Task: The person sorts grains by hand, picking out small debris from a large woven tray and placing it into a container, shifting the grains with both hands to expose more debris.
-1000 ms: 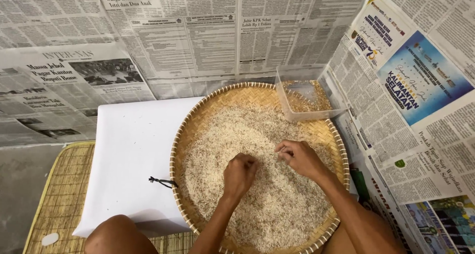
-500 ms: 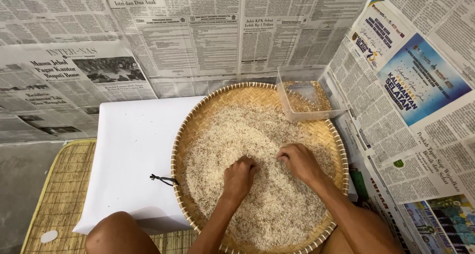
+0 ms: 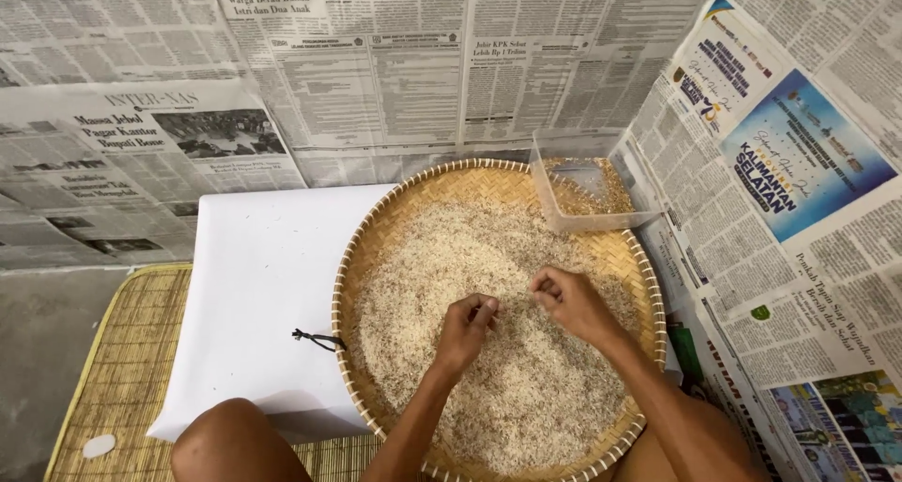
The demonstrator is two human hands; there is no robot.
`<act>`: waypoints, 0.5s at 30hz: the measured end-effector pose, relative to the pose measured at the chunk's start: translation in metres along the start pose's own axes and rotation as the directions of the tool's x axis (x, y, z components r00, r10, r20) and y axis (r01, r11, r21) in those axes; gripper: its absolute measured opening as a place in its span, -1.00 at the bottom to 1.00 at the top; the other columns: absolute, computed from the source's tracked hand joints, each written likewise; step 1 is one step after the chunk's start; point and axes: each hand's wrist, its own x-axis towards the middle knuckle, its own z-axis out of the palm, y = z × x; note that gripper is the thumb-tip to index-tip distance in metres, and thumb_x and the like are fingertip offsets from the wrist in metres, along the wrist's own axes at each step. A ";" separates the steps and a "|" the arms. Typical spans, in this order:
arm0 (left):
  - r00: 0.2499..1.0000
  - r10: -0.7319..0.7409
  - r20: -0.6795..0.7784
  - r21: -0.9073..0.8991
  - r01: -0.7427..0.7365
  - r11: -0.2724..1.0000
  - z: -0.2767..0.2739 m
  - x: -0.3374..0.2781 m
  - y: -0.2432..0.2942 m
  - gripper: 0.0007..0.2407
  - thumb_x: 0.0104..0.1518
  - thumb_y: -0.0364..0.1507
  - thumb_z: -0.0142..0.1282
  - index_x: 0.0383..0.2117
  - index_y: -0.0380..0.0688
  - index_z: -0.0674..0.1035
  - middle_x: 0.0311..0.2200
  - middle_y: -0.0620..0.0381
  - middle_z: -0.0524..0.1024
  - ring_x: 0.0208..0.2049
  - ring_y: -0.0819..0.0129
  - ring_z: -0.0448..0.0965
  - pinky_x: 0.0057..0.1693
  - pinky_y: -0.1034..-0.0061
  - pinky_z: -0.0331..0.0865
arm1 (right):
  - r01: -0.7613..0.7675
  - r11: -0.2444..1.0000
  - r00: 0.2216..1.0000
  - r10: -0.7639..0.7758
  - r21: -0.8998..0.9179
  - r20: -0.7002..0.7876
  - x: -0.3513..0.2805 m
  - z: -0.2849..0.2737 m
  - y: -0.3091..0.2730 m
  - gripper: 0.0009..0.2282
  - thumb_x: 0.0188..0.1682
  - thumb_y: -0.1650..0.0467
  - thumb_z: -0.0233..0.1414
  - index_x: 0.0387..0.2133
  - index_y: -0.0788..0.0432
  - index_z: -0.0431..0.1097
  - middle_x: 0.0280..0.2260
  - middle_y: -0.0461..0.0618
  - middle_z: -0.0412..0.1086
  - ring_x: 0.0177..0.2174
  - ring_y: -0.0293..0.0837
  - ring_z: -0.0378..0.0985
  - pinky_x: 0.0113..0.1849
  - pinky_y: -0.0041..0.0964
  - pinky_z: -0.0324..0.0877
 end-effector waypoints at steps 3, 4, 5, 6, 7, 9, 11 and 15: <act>1.000 -0.006 0.019 -0.098 0.008 0.995 0.004 -0.007 0.011 -0.80 0.35 -0.45 -0.05 -0.28 -0.29 0.63 -0.46 0.08 0.54 -0.42 0.40 0.58 -0.41 0.65 0.41 | 0.086 0.996 0.996 -0.086 0.003 0.014 0.006 0.007 0.012 -0.83 -0.11 0.57 0.17 -0.24 0.31 0.46 -0.38 0.23 0.55 -0.43 -0.05 0.60 -0.39 -0.15 0.49; 1.000 -0.006 0.017 -0.098 0.008 0.995 0.006 -0.005 0.006 -0.80 0.35 -0.45 -0.05 -0.28 -0.29 0.63 -0.46 0.08 0.54 -0.42 0.40 0.58 -0.41 0.65 0.41 | 0.087 0.996 0.996 -0.087 0.003 0.016 0.001 0.006 0.002 -0.83 -0.11 0.57 0.17 -0.24 0.31 0.46 -0.38 0.23 0.55 -0.43 -0.05 0.60 -0.39 -0.15 0.49; 1.000 0.016 0.021 -0.098 -0.014 0.995 0.008 -0.002 0.000 -0.80 0.36 -0.45 -0.06 -0.30 -0.29 0.63 -0.48 0.08 0.54 -0.42 0.40 0.57 -0.41 0.64 0.40 | 0.085 0.995 0.996 -0.085 0.060 0.005 -0.003 0.005 -0.009 -0.84 -0.10 0.57 0.17 -0.24 0.30 0.49 -0.39 0.19 0.56 -0.43 -0.11 0.58 -0.39 -0.22 0.48; 0.999 0.039 0.026 -0.098 -0.036 0.995 0.009 0.000 -0.006 -0.79 0.36 -0.45 -0.06 -0.32 -0.28 0.63 -0.50 0.08 0.53 -0.43 0.41 0.57 -0.42 0.64 0.40 | 0.084 0.990 0.997 -0.083 0.116 -0.006 -0.008 0.003 -0.020 -0.85 -0.09 0.56 0.17 -0.25 0.29 0.52 -0.40 0.15 0.57 -0.44 -0.18 0.55 -0.39 -0.29 0.47; 0.999 0.038 0.026 -0.097 -0.035 0.995 0.011 -0.002 -0.004 -0.79 0.36 -0.45 -0.06 -0.32 -0.28 0.63 -0.50 0.08 0.53 -0.43 0.41 0.57 -0.42 0.64 0.40 | 0.083 0.990 0.997 -0.083 0.117 -0.006 -0.009 0.005 -0.022 -0.85 -0.09 0.56 0.17 -0.25 0.29 0.52 -0.40 0.15 0.57 -0.44 -0.18 0.55 -0.39 -0.29 0.47; 0.995 0.098 -0.019 -0.048 -0.099 0.994 0.014 -0.005 0.000 -0.78 0.37 -0.47 -0.08 -0.40 -0.26 0.60 -0.55 0.08 0.52 -0.45 0.38 0.54 -0.37 0.56 0.40 | 0.076 0.981 0.996 -0.083 0.179 0.034 -0.011 0.007 -0.027 -0.87 -0.08 0.53 0.19 -0.27 0.26 0.58 -0.41 0.13 0.58 -0.46 -0.19 0.53 -0.44 -0.38 0.45; 0.992 0.127 -0.023 -0.014 -0.128 0.992 0.019 -0.002 -0.007 -0.78 0.37 -0.47 -0.06 -0.41 -0.28 0.60 -0.55 0.07 0.52 -0.46 0.37 0.54 -0.37 0.54 0.40 | 0.087 0.980 0.995 -0.095 0.179 0.033 -0.010 0.013 -0.025 -0.88 -0.08 0.53 0.19 -0.27 0.26 0.58 -0.41 0.15 0.58 -0.46 -0.17 0.53 -0.45 -0.36 0.45; 0.983 0.178 -0.042 0.013 -0.177 0.984 0.025 0.006 -0.016 -0.78 0.37 -0.46 -0.03 -0.43 -0.27 0.60 -0.58 0.03 0.53 -0.47 0.37 0.56 -0.36 0.53 0.43 | 0.120 0.977 0.993 -0.120 0.176 -0.009 -0.010 0.013 -0.025 -0.89 -0.09 0.51 0.21 -0.31 0.27 0.60 -0.42 0.13 0.59 -0.47 -0.23 0.52 -0.47 -0.41 0.46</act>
